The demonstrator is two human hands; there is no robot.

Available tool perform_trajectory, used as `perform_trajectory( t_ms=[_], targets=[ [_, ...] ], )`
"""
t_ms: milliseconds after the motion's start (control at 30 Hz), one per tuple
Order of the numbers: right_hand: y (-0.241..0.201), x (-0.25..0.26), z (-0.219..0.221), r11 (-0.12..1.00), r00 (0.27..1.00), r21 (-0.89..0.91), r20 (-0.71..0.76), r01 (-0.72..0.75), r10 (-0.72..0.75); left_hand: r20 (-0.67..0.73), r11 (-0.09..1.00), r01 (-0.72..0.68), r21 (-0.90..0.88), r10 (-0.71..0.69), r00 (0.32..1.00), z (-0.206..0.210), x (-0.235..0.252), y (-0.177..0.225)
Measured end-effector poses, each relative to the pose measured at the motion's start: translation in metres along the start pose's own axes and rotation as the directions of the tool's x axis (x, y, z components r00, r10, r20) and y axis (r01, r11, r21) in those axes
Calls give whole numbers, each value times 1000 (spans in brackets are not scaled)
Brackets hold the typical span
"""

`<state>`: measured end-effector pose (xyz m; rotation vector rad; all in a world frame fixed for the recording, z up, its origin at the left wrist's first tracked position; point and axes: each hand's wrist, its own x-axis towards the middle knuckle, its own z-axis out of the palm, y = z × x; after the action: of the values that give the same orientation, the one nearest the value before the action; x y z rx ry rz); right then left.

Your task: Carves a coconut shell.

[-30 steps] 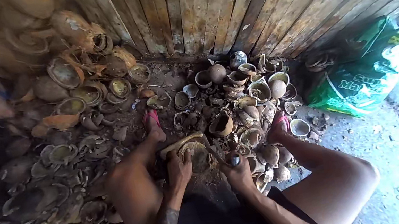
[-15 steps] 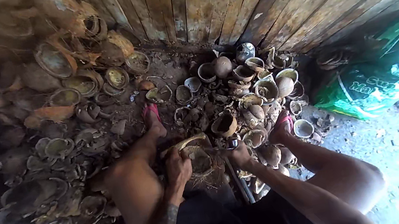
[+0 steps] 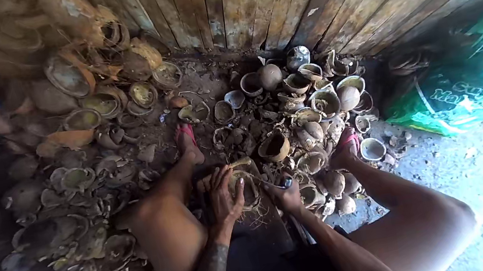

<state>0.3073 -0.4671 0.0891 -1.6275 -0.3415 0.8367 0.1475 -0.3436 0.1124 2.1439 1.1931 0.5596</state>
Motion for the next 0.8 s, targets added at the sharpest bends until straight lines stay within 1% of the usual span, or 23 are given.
perform_trajectory(
  t_ms=[67,133,200,267,333,400,433,467,533,567,600,633,667,700,767,800],
  targets=[
    [6,28,-6,995,989,-14,108,103,-101,18,1000,-4,14,4,1000,-3,4,-1],
    [-4,22,-7,995,986,-27,133,100,-96,11,999,12,-41,-12,1000,-4,0,-2],
    [-26,-7,1,999,998,-22,56,25,-23,-51,982,30,-189,-40,998,-5,2,-3],
    [-45,-45,14,995,993,12,-64,-100,101,-55,954,47,-297,-66,996,-9,2,1],
    [-51,-65,25,983,972,55,-145,-177,183,14,959,55,-279,-53,999,-10,3,5],
    [-43,-52,22,988,978,-12,-148,-153,150,70,973,75,-216,-61,996,-10,9,7],
    [-35,-33,14,990,990,-76,-83,-116,110,79,980,80,-185,-66,995,-11,12,7],
    [-25,-13,4,989,996,-126,25,-77,81,85,984,80,-159,-67,994,-12,11,6],
    [0,37,-8,994,977,-110,212,-6,29,89,988,63,-139,-51,995,-7,6,4],
    [4,59,-8,995,960,-95,280,37,-9,77,989,45,-140,-35,996,-6,9,3],
    [0,70,-6,992,940,-92,337,86,-50,72,989,40,-142,-30,997,-7,11,1],
    [-8,66,-3,986,924,-99,372,134,-89,70,986,45,-159,-34,997,-11,12,-3],
    [-18,52,-3,978,918,-115,380,171,-116,52,979,51,-196,-42,998,-13,12,-7],
    [-31,32,-3,970,924,-157,363,185,-118,5,969,55,-241,-55,998,-13,14,-9],
    [-51,-12,5,968,968,-213,239,134,-81,-145,953,70,-296,-118,982,-16,16,-9],
    [-55,-34,11,973,987,-214,154,84,-51,-212,950,111,-291,-178,961,-19,13,-6]
  ],
)
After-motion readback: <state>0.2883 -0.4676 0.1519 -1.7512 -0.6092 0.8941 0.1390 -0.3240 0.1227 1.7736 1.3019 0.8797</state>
